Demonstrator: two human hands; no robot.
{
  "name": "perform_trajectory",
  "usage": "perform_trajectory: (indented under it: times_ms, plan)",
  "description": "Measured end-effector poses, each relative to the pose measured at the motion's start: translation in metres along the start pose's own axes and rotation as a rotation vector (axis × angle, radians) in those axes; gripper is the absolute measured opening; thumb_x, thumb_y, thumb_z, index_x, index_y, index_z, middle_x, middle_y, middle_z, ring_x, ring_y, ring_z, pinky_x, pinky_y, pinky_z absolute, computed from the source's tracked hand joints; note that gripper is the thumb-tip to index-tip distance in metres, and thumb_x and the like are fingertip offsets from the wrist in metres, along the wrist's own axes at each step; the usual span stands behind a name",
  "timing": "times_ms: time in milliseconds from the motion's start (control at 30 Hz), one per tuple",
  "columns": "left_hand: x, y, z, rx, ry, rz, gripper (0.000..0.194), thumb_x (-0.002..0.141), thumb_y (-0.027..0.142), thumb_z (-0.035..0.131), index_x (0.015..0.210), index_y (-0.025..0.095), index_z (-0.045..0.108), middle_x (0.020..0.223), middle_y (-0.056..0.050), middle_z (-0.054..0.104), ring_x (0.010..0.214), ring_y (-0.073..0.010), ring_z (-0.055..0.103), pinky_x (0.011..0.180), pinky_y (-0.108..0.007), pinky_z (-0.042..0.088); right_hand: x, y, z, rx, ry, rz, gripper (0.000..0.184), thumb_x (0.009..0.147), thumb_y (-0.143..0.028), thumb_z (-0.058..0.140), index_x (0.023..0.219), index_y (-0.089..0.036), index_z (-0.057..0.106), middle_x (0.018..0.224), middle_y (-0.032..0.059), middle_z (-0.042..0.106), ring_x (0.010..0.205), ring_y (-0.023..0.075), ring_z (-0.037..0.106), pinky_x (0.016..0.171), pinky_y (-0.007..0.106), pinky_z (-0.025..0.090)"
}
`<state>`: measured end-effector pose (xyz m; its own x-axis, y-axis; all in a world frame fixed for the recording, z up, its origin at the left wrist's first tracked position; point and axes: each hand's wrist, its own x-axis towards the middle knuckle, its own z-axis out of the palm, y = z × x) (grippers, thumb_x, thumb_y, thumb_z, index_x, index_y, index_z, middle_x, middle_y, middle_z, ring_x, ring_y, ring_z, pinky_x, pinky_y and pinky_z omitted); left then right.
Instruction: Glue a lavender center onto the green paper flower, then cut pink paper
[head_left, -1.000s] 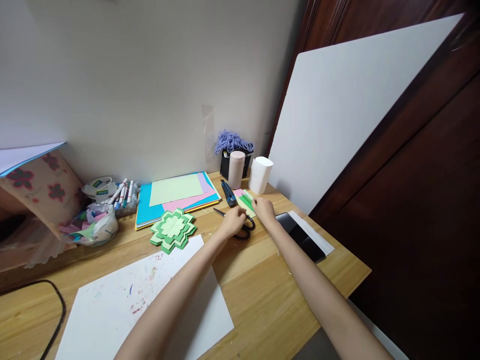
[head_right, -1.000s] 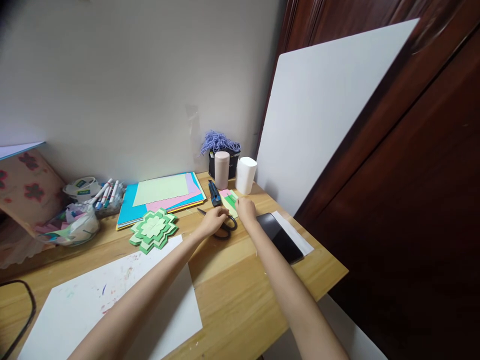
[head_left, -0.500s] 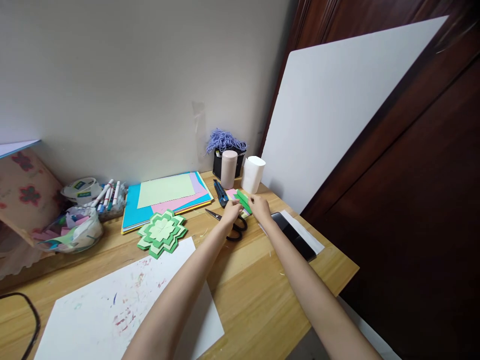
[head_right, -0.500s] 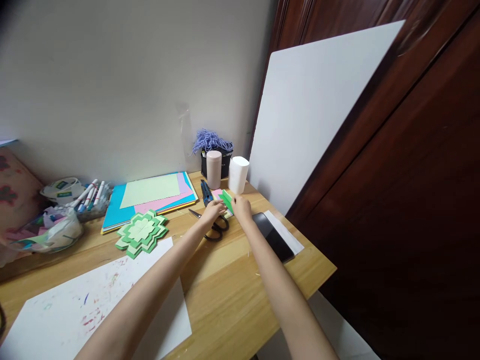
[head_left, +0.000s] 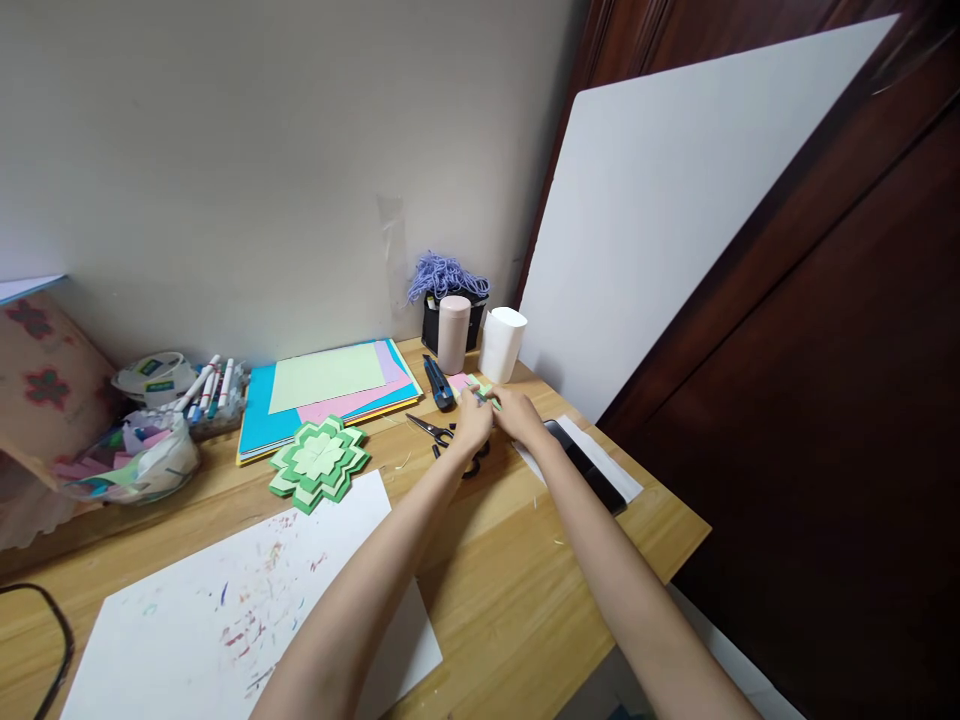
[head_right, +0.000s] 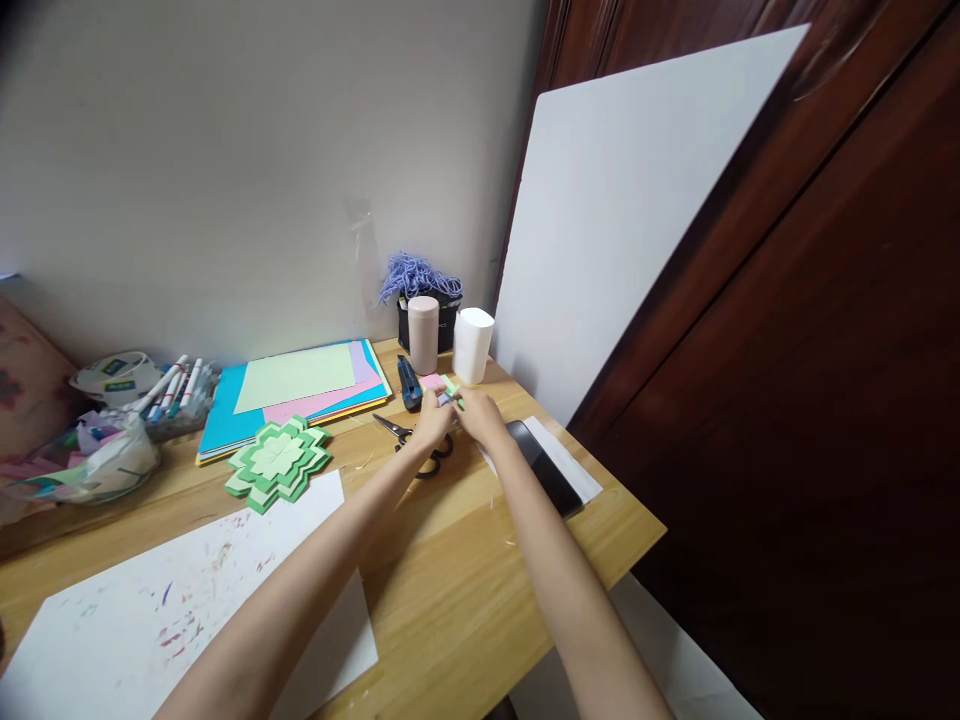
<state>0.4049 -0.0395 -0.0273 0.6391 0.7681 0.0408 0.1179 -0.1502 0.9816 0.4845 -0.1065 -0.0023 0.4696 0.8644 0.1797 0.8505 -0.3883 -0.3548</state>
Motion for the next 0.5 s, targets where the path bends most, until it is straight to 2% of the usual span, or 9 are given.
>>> perform_trajectory:
  times_ms: [100,233,333,500]
  plan:
    - [0.003,-0.006,-0.001,-0.059,0.059,-0.061,0.041,0.075,0.006,0.047,0.116,0.011,0.041,0.119,-0.015,0.049,0.104,-0.0185,0.052,0.082,-0.028,0.043,0.002,0.004,0.002,0.015,-0.006,0.010,0.024,0.079,-0.021,0.052,0.101,-0.018,0.061,0.095,0.0074,0.068,0.088,0.0183,0.061,0.073,0.021,0.040]
    - [0.005,-0.013,-0.004,-0.095,0.128,-0.130,0.028,0.082,0.020,0.051,0.109,0.012,0.049,0.116,-0.011,0.052,0.103,-0.0200,0.052,0.087,-0.038,0.042,0.006,0.008,0.005,0.028,0.011,0.053,0.028,0.078,-0.013,0.048,0.104,-0.015,0.060,0.098,0.0084,0.067,0.092,0.0180,0.060,0.076,0.021,0.040]
    - [0.007,-0.012,-0.004,-0.131,0.135,-0.176,0.029,0.084,0.030,0.051,0.108,0.014,0.052,0.112,-0.008,0.054,0.098,-0.0201,0.054,0.084,-0.042,0.044,0.007,0.009,0.006,0.038,0.022,0.079,0.029,0.079,-0.011,0.047,0.103,-0.014,0.060,0.100,0.0092,0.067,0.094,0.0182,0.060,0.078,0.021,0.041]
    - [0.009,-0.006,0.000,-0.219,0.163,-0.200,0.026,0.083,0.023,0.053,0.106,0.012,0.053,0.110,-0.009,0.055,0.097,-0.0190,0.055,0.082,-0.039,0.046,0.007,0.007,0.005,0.053,0.034,0.097,0.028,0.078,-0.011,0.047,0.102,-0.014,0.061,0.099,0.0097,0.067,0.094,0.0191,0.060,0.077,0.022,0.041]
